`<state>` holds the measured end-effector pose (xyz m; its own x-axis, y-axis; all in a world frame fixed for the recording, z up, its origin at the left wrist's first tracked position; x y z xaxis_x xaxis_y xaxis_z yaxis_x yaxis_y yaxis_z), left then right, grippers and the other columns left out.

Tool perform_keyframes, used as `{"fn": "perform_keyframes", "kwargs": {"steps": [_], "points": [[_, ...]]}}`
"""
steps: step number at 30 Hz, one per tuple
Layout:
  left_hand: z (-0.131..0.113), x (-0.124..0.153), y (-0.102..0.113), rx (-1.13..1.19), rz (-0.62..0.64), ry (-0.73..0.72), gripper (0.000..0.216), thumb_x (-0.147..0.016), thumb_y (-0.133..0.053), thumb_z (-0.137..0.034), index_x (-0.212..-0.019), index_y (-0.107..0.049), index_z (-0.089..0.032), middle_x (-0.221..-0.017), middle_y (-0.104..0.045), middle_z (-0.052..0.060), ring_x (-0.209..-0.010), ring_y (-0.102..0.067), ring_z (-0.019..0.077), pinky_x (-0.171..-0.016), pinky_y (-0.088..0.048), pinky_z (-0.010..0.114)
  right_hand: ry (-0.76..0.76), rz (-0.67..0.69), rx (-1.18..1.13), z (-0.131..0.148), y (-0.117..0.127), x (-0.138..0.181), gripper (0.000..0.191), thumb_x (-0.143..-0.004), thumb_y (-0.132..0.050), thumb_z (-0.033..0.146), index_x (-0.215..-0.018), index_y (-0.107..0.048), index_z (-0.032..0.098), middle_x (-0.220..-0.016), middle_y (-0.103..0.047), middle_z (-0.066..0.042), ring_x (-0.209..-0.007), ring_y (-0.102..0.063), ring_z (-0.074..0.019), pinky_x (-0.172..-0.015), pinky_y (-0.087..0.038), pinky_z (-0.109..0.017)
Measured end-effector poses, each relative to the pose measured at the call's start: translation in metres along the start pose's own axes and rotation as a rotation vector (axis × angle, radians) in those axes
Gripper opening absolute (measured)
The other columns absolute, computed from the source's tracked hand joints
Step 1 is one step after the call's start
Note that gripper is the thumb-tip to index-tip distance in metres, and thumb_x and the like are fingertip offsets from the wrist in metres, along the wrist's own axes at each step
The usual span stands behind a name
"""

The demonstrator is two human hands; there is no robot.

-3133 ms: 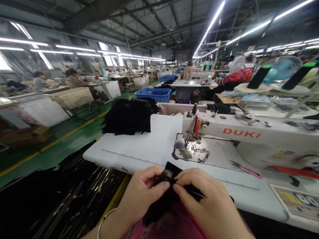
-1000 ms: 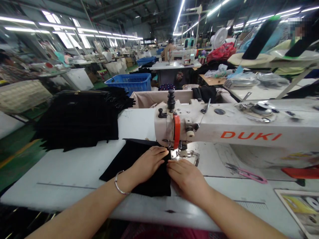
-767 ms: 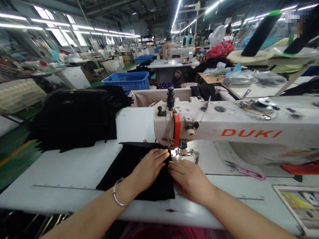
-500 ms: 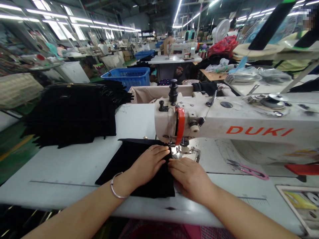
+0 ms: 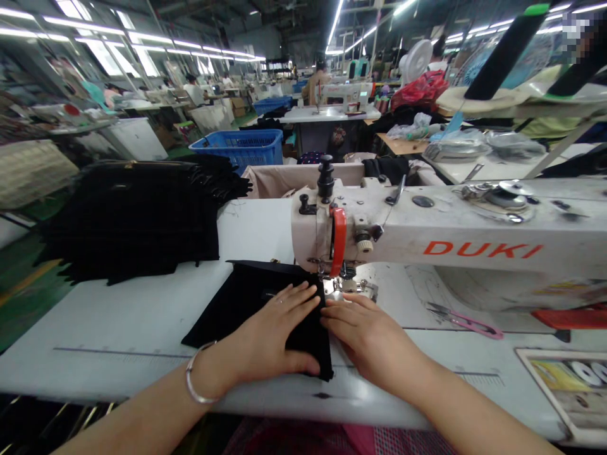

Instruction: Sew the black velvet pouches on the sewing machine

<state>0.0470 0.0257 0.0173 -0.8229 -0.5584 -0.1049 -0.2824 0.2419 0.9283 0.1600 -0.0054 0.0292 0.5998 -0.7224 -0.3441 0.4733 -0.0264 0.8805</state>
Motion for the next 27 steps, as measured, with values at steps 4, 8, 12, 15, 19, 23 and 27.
{"fn": "perform_keyframes", "kwargs": {"steps": [4, 8, 12, 15, 19, 23, 27], "points": [[-0.025, 0.034, -0.007, 0.01, 0.016, 0.014, 0.072, -0.087, -0.064, -0.026, -0.151, -0.031, -0.019, -0.157, -0.031, 0.011, -0.146, -0.027, 0.0282, -0.117, -0.032, 0.054, -0.138, 0.088, 0.118, -0.023, 0.018, 0.025, 0.065, -0.072, -0.051, -0.005, -0.131, -0.055, 0.022, -0.133, -0.057, -0.008, -0.123, -0.049, -0.0288, -0.099, -0.043, -0.048], [-0.011, 0.045, -0.008, 0.168, -0.098, 0.146, 0.052, -0.096, -0.046, -0.013, -0.146, -0.041, -0.027, -0.148, -0.047, 0.002, -0.142, -0.037, 0.0199, -0.116, -0.037, 0.047, -0.289, 0.03, 0.249, -0.057, 0.015, 0.014, 0.028, -0.084, -0.062, 0.006, -0.109, -0.062, 0.018, -0.106, -0.062, -0.01, -0.098, -0.058, -0.0268, -0.083, -0.049, -0.039], [0.005, 0.044, -0.005, 0.316, -0.133, 0.228, 0.043, -0.099, -0.049, -0.025, -0.141, -0.048, -0.032, -0.142, -0.054, -0.001, -0.138, -0.043, 0.02, -0.116, -0.038, 0.045, -0.4, -0.078, 0.293, -0.071, 0.006, -0.013, 0.009, -0.092, -0.062, 0.023, -0.094, -0.06, 0.014, -0.091, -0.059, -0.011, -0.082, -0.058, -0.0261, -0.067, -0.048, -0.035], [0.004, 0.045, -0.003, 0.363, -0.113, 0.229, 0.047, -0.098, -0.042, -0.016, -0.142, -0.048, -0.032, -0.143, -0.053, -0.002, -0.139, -0.041, 0.0197, -0.117, -0.035, 0.047, -0.333, -0.058, 0.247, -0.046, -0.002, -0.01, 0.004, -0.091, -0.062, 0.021, -0.09, -0.06, 0.017, -0.091, -0.059, -0.008, -0.084, -0.057, -0.0239, -0.07, -0.047, -0.034], [0.0, 0.048, -0.005, 0.352, -0.117, 0.214, 0.064, -0.085, -0.036, -0.001, -0.142, -0.047, -0.028, -0.145, -0.05, -0.001, -0.141, -0.038, 0.02, -0.118, -0.032, 0.049, -0.212, -0.03, 0.033, 0.007, -0.012, 0.024, 0.008, -0.092, -0.062, 0.025, -0.087, -0.058, 0.02, -0.09, -0.06, -0.005, -0.085, -0.056, -0.0211, -0.075, -0.046, -0.033], [0.003, 0.048, -0.007, 0.274, -0.174, 0.246, 0.048, -0.095, -0.045, -0.013, -0.14, -0.05, -0.029, -0.141, -0.056, -0.001, -0.137, -0.045, 0.0195, -0.116, -0.038, 0.045, -0.213, -0.174, -0.136, 0.032, -0.015, 0.049, 0.011, -0.096, -0.056, 0.021, -0.107, -0.057, 0.019, -0.105, -0.062, -0.008, -0.092, -0.056, -0.0224, -0.08, -0.047, -0.036], [0.004, 0.048, -0.001, 0.246, -0.275, 0.248, 0.037, -0.1, -0.046, -0.022, -0.135, -0.056, -0.029, -0.134, -0.061, -0.001, -0.13, -0.052, 0.0176, -0.112, -0.043, 0.039, -0.195, -0.241, -0.045, 0.036, -0.016, 0.048, 0.035, -0.096, -0.052, 0.018, -0.132, -0.049, 0.021, -0.118, -0.06, -0.009, -0.096, -0.057, -0.024, -0.08, -0.048, -0.036]]}}
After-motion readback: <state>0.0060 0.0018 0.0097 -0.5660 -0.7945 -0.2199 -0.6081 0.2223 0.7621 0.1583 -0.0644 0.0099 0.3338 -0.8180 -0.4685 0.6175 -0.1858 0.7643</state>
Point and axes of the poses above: each hand's wrist, its own x-axis away from the middle knuckle, its own y-axis out of the back of the hand, z = x × y, the point moved 9 cm from there along -x, towards the middle knuckle
